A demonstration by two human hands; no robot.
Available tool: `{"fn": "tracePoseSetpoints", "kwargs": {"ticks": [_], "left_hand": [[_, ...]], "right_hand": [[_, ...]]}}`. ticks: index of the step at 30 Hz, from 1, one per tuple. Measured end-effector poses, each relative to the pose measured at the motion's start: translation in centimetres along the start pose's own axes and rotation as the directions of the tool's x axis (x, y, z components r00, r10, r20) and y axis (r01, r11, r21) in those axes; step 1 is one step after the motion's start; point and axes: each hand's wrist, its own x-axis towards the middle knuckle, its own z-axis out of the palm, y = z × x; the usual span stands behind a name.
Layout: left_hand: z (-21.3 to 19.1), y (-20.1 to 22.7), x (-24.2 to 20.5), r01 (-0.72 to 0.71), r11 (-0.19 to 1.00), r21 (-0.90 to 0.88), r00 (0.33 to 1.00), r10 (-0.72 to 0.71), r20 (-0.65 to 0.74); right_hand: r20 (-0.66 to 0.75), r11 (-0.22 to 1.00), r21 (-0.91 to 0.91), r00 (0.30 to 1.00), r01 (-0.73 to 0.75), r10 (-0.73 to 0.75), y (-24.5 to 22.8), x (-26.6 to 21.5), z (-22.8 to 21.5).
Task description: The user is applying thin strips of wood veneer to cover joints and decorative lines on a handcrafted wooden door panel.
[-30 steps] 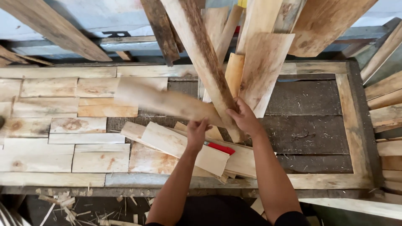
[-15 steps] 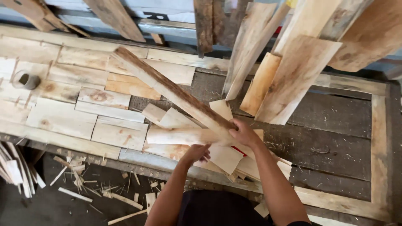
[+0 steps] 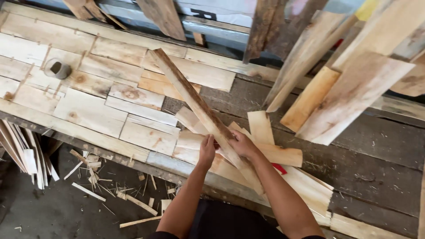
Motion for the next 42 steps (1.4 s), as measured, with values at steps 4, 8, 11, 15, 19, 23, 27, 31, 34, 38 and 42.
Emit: {"fn": "tracePoseSetpoints", "kwargs": {"ticks": [4,8,11,15,19,23,27,31,34,38,42], "left_hand": [[-4.0,1.0,2.7,-0.061,0.998,-0.018,0.998,0.061,-0.026],[-9.7,3.0,5.7,-0.116,0.993,0.009,0.993,0.116,-0.014],[-13.9,6.5,7.5,-0.071,0.997,0.014,0.997,0.072,-0.032],[-19.8,11.0,8.4,-0.022,0.995,0.094,0.998,0.028,-0.060],[-25.0,12.8,10.8,0.020,0.969,0.247,0.993,0.010,-0.119],[-29.2,13.8,11.7,-0.140,0.882,0.451,0.967,0.219,-0.129],[-30.8,17.2,10.5,-0.079,0.826,0.558,0.970,0.193,-0.148],[-32.8,15.7,11.1,-0.061,0.843,0.534,0.978,0.158,-0.138],[-33.2,15.3,10.6,-0.040,0.825,0.563,0.985,0.126,-0.116],[-33.0,15.7,8.9,0.042,0.843,0.537,0.991,0.032,-0.127],[-33.8,12.4,8.4,0.045,0.845,0.533,0.986,0.046,-0.158]], "right_hand": [[0.008,0.993,-0.035,0.993,-0.117,0.117,-1.1,3.4,4.1],[0.014,0.986,-0.046,0.987,-0.159,0.160,-2.8,7.4,9.3],[0.011,0.989,0.035,0.990,-0.144,0.143,-2.7,11.0,14.0],[0.041,0.958,0.268,0.995,-0.102,0.094,-1.3,14.8,20.7],[-0.049,0.903,0.425,0.995,-0.056,0.085,-0.2,18.0,27.0],[-0.073,0.875,0.475,0.987,-0.091,0.142,-0.1,20.2,32.2],[-0.079,0.800,0.593,0.982,-0.091,0.170,2.3,22.9,36.2],[-0.082,0.847,0.487,0.954,-0.215,0.290,-1.5,21.1,37.5],[-0.046,0.793,0.533,0.925,-0.296,0.377,-1.2,20.3,37.4],[-0.009,0.848,0.392,0.920,-0.357,0.391,-3.0,18.1,37.0],[0.054,0.802,0.353,0.866,-0.483,0.497,-5.0,15.7,37.4]]}}
